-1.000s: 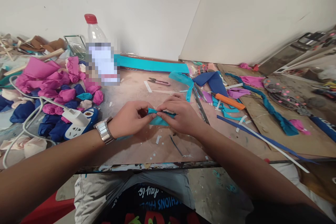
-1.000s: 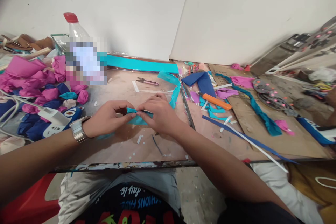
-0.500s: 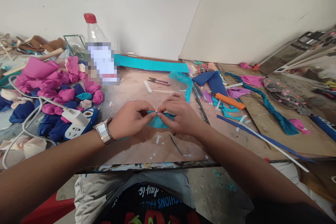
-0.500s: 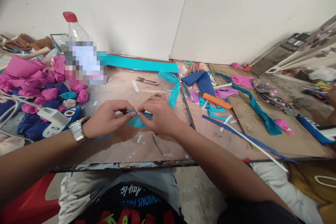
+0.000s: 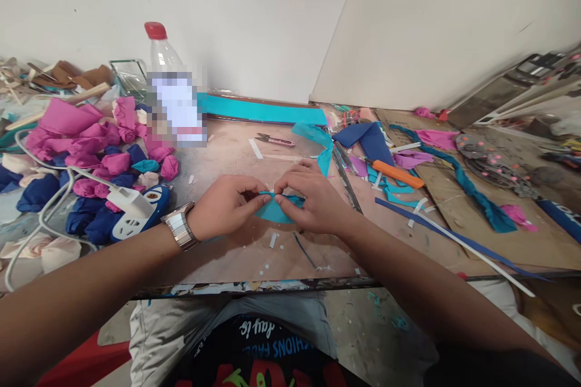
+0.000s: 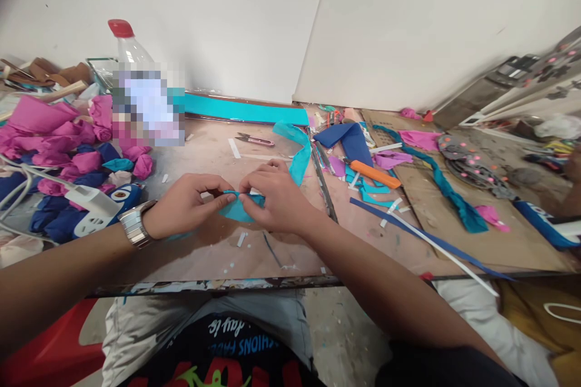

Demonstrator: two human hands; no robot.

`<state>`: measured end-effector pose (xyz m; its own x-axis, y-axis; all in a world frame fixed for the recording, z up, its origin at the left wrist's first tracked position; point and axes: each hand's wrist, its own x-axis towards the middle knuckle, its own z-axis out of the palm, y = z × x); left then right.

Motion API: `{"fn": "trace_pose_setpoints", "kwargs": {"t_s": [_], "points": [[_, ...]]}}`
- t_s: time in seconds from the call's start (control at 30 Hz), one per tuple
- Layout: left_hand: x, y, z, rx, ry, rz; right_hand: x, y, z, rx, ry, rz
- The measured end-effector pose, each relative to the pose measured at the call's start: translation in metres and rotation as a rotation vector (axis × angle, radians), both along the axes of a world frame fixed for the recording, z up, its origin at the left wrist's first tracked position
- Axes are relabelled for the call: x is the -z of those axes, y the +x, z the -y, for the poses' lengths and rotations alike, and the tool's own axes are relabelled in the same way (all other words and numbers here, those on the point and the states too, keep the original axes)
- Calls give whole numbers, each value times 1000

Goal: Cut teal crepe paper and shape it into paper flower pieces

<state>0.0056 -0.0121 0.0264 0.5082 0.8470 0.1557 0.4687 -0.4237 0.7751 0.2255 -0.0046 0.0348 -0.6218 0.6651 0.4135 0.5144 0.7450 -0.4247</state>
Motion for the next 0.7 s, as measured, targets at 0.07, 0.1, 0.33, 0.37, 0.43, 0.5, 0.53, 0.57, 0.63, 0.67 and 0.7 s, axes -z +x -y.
{"fn": "trace_pose_setpoints", "kwargs": {"t_s": [0.07,0.1,0.33,0.37,0.43,0.5,0.53,0.57,0.63,0.67,0.7], "points": [[1,0,-1,-2,-20,6,0,1,0,1,10,0],[1,0,-1,-2,-29,4,1,1,0,4,17,5],[6,-1,-3,13,-98,8,5,2,-3,16,98,9],[7,0,-3,12,-118,23,5,2,-3,13,106,4],[9,0,-4,12,-170,72,5,1,-3,3,131,-3],[10,1,-5,22,-231,135,5,1,-3,-7,171,4],[10,1,-5,27,-260,164,5,1,-3,-11,198,12],[9,1,-5,30,-285,186,4,0,-3,-15,226,24],[6,1,-5,30,-323,207,3,1,-3,-24,284,60],[4,1,-5,27,-335,209,3,1,-3,-29,311,79],[3,1,-5,25,-344,210,3,1,-3,-35,336,98]]}}
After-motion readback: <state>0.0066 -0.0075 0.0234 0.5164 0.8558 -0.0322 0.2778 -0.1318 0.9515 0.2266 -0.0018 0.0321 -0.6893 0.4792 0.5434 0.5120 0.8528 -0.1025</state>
